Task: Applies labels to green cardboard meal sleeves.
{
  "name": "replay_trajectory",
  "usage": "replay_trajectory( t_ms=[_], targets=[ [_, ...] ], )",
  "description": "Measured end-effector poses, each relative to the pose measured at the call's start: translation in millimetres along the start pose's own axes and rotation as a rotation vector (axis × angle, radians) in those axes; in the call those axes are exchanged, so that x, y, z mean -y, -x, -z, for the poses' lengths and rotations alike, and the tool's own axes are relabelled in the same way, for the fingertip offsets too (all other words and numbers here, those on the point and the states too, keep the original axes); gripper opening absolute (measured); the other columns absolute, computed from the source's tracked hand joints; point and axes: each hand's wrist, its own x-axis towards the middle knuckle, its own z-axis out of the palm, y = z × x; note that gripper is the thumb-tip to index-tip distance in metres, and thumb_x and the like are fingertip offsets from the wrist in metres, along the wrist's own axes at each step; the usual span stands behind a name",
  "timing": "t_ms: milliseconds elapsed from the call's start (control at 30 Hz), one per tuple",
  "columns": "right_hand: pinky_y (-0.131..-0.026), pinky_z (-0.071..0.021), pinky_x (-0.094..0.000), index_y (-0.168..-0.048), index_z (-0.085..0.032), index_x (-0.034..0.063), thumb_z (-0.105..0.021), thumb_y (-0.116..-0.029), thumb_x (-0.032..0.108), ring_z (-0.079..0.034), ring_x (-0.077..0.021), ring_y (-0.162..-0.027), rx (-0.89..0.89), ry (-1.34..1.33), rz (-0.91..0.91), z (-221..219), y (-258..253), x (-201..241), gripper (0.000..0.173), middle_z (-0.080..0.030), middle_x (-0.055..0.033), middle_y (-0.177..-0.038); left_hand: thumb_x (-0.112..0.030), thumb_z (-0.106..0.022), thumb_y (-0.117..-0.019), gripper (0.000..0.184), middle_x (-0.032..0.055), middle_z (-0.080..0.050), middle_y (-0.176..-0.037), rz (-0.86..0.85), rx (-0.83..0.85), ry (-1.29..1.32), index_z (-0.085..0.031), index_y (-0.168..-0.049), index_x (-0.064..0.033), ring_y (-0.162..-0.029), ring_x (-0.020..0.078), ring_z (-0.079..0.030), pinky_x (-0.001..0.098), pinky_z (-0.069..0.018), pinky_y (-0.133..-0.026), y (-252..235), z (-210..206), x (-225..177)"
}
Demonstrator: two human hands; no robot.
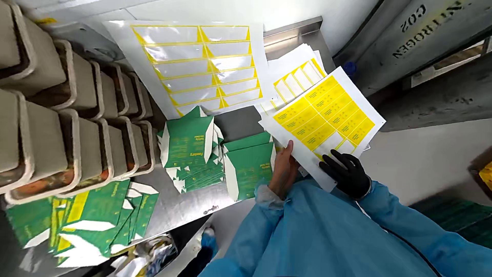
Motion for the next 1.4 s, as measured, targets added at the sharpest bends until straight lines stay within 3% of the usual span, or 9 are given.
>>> replay_trajectory(
  t_ms=[100,167,233,300,400,500,767,1233,1400],
  targets=[
    [-0.12,-0.0327,-0.052,-0.153,-0.047,0.0256,-0.064,-0.0837,0.011,-0.033,-0.0241,-0.153,0.262,-0.15,0.08,0,12,-16,0.073,-0.043,0.0016,-0.162,-0.04,-0.051,-0.1079,0.041,0.0103,-0.069,-0.12,-0.052,-0.093,0.006,-0.055,-0.136,-0.0095,-0.108,0.0206,-0.07,0.0422,-0.0588,-0.094,-23,-16,5],
    [-0.119,-0.0339,-0.0551,-0.148,-0.056,0.0199,-0.069,-0.0741,0.011,-0.039,-0.0219,-0.149,0.312,-0.321,0.025,10,15,-33,0.075,-0.05,0.0015,-0.157,-0.036,-0.054,-0.1073,0.037,0.0101,-0.07,-0.117,-0.089,-0.116,0.0,-0.058,-0.133,-0.0094,-0.105,0.0202,-0.07,0.0422,-0.0595,-0.092,-30,-23,11],
    [-0.113,-0.042,-0.0531,-0.137,-0.066,0.0189,-0.056,-0.0839,0.017,-0.053,-0.0224,-0.137,0.167,-0.455,-0.206,22,6,-41,0.054,-0.063,0.0019,-0.143,-0.035,-0.056,-0.1064,0.033,0.0087,-0.071,-0.112,-0.121,-0.118,-0.021,-0.061,-0.128,-0.0107,-0.1,0.0185,-0.071,0.0405,-0.0604,-0.089,-31,-32,18],
    [-0.111,-0.0473,-0.05,-0.136,-0.067,0.0153,-0.058,-0.0975,0.024,-0.057,-0.023,-0.133,-0.004,-0.521,-0.511,35,-19,-32,0.04,-0.066,-0.0023,-0.138,-0.034,-0.058,-0.1054,0.031,0.0074,-0.071,-0.111,-0.141,-0.084,-0.051,-0.062,-0.127,-0.0124,-0.099,0.0174,-0.071,0.0388,-0.0604,-0.088,-25,-42,27],
    [-0.098,-0.0566,-0.0394,-0.131,-0.07,0.0142,-0.074,-0.0938,0.035,-0.066,-0.0166,-0.118,-0.189,-0.555,-0.775,31,-53,-16,0.043,-0.071,-0.0033,-0.127,-0.029,-0.065,-0.1022,0.028,0.0065,-0.071,-0.109,-0.146,-0.052,-0.063,-0.062,-0.124,-0.0115,-0.096,0.0164,-0.071,0.0365,-0.0611,-0.086,-20,-64,30],
    [-0.081,-0.0592,-0.031,-0.119,-0.076,0.0153,-0.077,-0.0902,0.032,-0.07,-0.0113,-0.098,-0.313,-0.538,-0.855,20,-59,-8,0.034,-0.076,-0.0017,-0.112,-0.034,-0.067,-0.0995,0.023,0.0006,-0.072,-0.097,-0.172,-0.013,-0.165,-0.066,-0.116,-0.0183,-0.081,0.0117,-0.071,0.0296,-0.0609,-0.073,-10,-75,30],
    [-0.074,-0.0634,-0.0263,-0.108,-0.079,0.0148,-0.077,-0.092,0.025,-0.073,-0.0057,-0.084,-0.31,-0.771,-0.988,29,-57,-11,0.019,-0.078,0.0046,-0.099,-0.028,-0.069,-0.099,0.021,0.0039,-0.073,-0.098,-0.186,0.039,-0.15,-0.069,-0.113,-0.0131,-0.084,0.0129,-0.071,0.0337,-0.0619,-0.077,-22,-87,40],
    [-0.073,-0.064,-0.0273,-0.094,-0.082,0.0139,-0.08,-0.0884,0.016,-0.073,-0.0074,-0.08,-0.253,-0.902,-0.994,42,-61,-40,0.006,-0.079,0.0031,-0.095,-0.022,-0.073,-0.0964,0.019,0.0053,-0.074,-0.101,-0.302,-0.004,-0.288,-0.072,-0.112,-0.0105,-0.09,0.0153,-0.072,0.0362,-0.0617,-0.081,-26,-87,34],
    [-0.079,-0.0603,-0.0377,-0.098,-0.08,0.0099,-0.073,-0.0943,0.018,-0.072,-0.0126,-0.085,0.063,-0.953,-1.028,43,-66,-92,0.011,-0.077,-0.0028,-0.093,-0.024,-0.074,-0.0957,0.026,0.0074,-0.073,-0.104,-0.215,-0.13,-0.217,-0.068,-0.117,-0.0092,-0.091,0.0184,-0.072,0.0397,-0.062,-0.081,-28,-69,26]
  ],
)
